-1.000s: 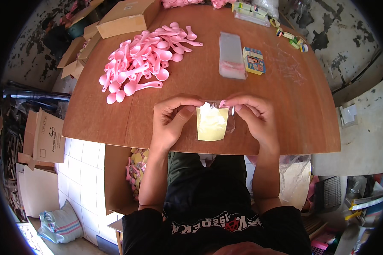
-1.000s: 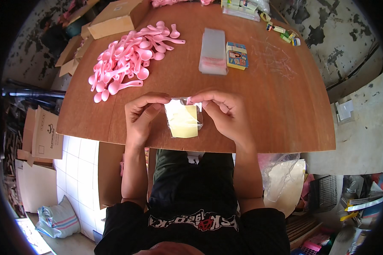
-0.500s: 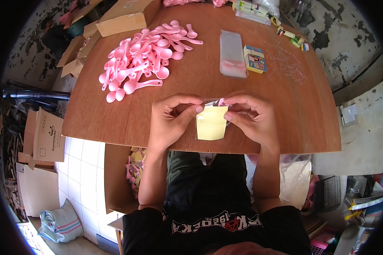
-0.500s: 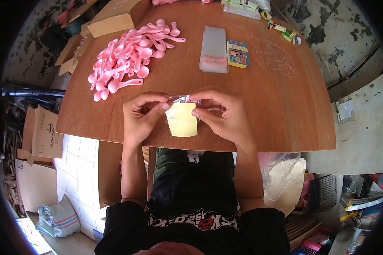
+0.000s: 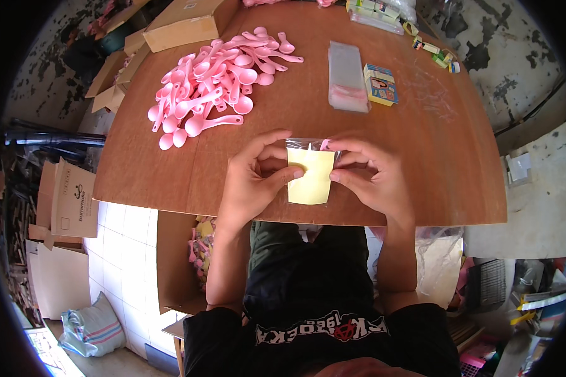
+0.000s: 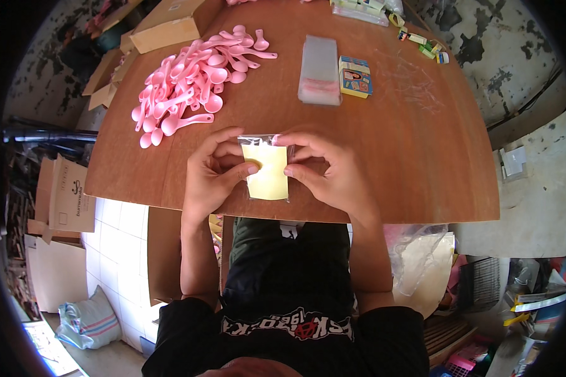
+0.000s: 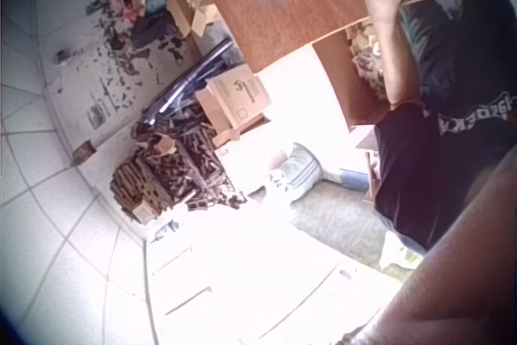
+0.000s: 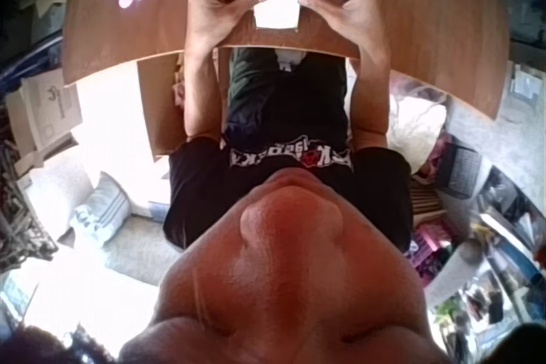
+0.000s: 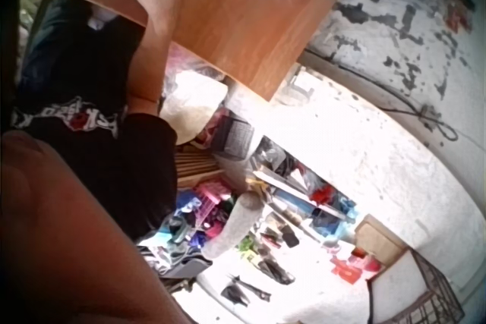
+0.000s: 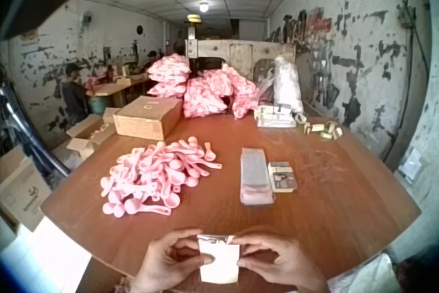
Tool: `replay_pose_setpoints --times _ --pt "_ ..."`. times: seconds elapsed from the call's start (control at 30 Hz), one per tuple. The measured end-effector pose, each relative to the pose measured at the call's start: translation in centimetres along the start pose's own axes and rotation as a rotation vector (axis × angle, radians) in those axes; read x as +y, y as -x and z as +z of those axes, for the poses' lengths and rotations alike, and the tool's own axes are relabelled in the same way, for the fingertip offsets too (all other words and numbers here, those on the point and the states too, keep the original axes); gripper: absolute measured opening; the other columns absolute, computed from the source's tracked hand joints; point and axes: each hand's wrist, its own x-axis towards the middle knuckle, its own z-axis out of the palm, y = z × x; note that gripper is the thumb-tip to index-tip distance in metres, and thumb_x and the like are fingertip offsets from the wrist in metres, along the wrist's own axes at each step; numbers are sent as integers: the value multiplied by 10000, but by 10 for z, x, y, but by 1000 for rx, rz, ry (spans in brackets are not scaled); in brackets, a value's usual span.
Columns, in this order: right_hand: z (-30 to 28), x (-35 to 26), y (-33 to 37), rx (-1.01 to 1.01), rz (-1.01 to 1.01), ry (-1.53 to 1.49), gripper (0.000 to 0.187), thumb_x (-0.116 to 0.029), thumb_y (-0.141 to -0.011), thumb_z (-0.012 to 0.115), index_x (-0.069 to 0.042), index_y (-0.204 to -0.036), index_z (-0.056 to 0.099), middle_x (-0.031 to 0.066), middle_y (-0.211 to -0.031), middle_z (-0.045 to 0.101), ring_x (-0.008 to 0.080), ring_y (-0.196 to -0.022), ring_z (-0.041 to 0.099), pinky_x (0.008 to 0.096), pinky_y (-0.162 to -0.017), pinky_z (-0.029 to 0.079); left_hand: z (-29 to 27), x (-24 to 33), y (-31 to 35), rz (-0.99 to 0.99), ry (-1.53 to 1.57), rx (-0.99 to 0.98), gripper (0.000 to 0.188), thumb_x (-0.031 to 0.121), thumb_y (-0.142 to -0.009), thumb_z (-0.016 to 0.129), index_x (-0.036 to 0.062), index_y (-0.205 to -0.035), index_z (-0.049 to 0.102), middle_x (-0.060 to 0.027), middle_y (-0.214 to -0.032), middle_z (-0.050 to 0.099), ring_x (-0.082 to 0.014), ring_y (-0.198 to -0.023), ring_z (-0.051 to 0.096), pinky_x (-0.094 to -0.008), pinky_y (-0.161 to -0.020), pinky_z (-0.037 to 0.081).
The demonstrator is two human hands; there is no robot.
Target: The person places a pink plastic spoon and a yellow sticky note into a small clear plastic bag. They repeat this process multiple times, handling the items one at a time and sealing each bag individually.
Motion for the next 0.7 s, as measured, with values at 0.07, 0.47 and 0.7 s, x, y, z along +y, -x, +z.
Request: replay_pose_setpoints --times 0.07,0.47,0.7 --pt "2 4 5 -20 -30 28 341 93 -831 667 4 -1160 644 124 -1231 623 159 -961 680 271 -847 551 -3 0 5 29 13 25 557 -103 -815 712 -28 -1321 491 -136 -1003 701 -183 -924 698 -280 -794 571" --pt "-62 -86 -16 -28 -252 713 315 0 -835 703 19 -1144 647 133 -1061 689 187 -955 678 303 -869 521 -106 -28 136 -499 -421 -294 486 -52 -748 785 -14 -1202 615 -123 -928 697 -142 -772 707 -254 -637 571" --pt "-83 -35 -89 -7 -322 766 282 -262 -893 674 -10 -1019 685 113 -887 715 249 -782 682 342 -726 526 -162 -124 200 -598 -1233 47 579 118 -787 768 33 -1312 541 -225 -1173 648 -372 -1035 655 -417 -873 532"
